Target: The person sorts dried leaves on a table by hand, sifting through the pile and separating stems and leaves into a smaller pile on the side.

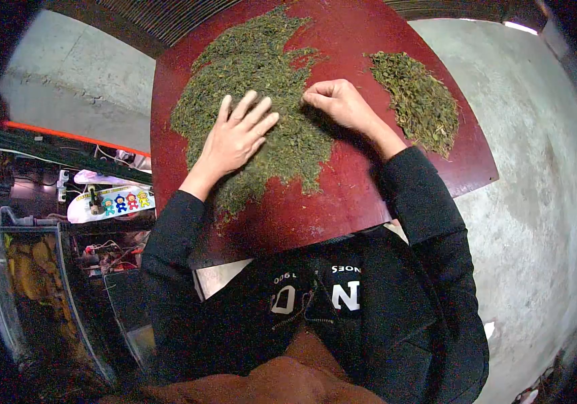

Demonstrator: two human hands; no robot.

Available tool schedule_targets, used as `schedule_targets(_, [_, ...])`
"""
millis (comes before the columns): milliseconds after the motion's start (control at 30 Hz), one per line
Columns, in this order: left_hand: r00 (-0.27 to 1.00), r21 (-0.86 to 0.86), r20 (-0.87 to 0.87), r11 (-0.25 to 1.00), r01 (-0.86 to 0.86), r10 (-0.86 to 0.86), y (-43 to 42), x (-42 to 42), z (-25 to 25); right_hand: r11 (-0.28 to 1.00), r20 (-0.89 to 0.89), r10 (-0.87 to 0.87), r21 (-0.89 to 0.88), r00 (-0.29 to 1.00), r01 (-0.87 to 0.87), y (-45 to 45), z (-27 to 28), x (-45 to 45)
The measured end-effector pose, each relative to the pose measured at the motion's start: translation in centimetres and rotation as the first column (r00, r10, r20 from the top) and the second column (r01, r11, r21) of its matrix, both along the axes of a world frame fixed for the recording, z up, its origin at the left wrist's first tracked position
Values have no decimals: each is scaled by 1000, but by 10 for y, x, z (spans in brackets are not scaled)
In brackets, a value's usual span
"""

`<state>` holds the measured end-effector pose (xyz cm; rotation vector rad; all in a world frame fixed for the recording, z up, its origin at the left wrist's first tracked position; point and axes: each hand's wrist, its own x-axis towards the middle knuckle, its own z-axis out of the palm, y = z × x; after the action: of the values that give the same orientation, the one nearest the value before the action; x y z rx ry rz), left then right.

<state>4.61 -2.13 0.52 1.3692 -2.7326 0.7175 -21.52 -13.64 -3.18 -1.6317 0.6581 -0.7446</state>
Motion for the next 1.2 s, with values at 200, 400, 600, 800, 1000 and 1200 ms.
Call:
schedule_targets(200, [948,-17,-208,969,-248,239,-9,-1,5,1000,-16,-5,17,1000,5,-2,1,-3])
schedule_targets(400, [913,192,-102,909,-371,394,10,-73,50,998,52,-60,-9,997,61,-4,-3,-2])
schedule_targets(600, [899,280,-342,884,375,-273,58,-143,-14,979,184,-180,-59,966,193,-11,-7,-3])
schedule_targets(800, [887,397,-394,826,399,-239,62,-146,-56,959,211,-254,-75,944,275,-13,-4,-6])
schedule_targets(1000, [910,334,-374,890,310,-177,40,-112,-61,966,177,-248,-30,952,257,-9,-9,-3])
schedule_targets(1200, [982,259,-183,961,92,-45,27,-79,-44,966,155,-237,-62,959,249,-11,-12,-3])
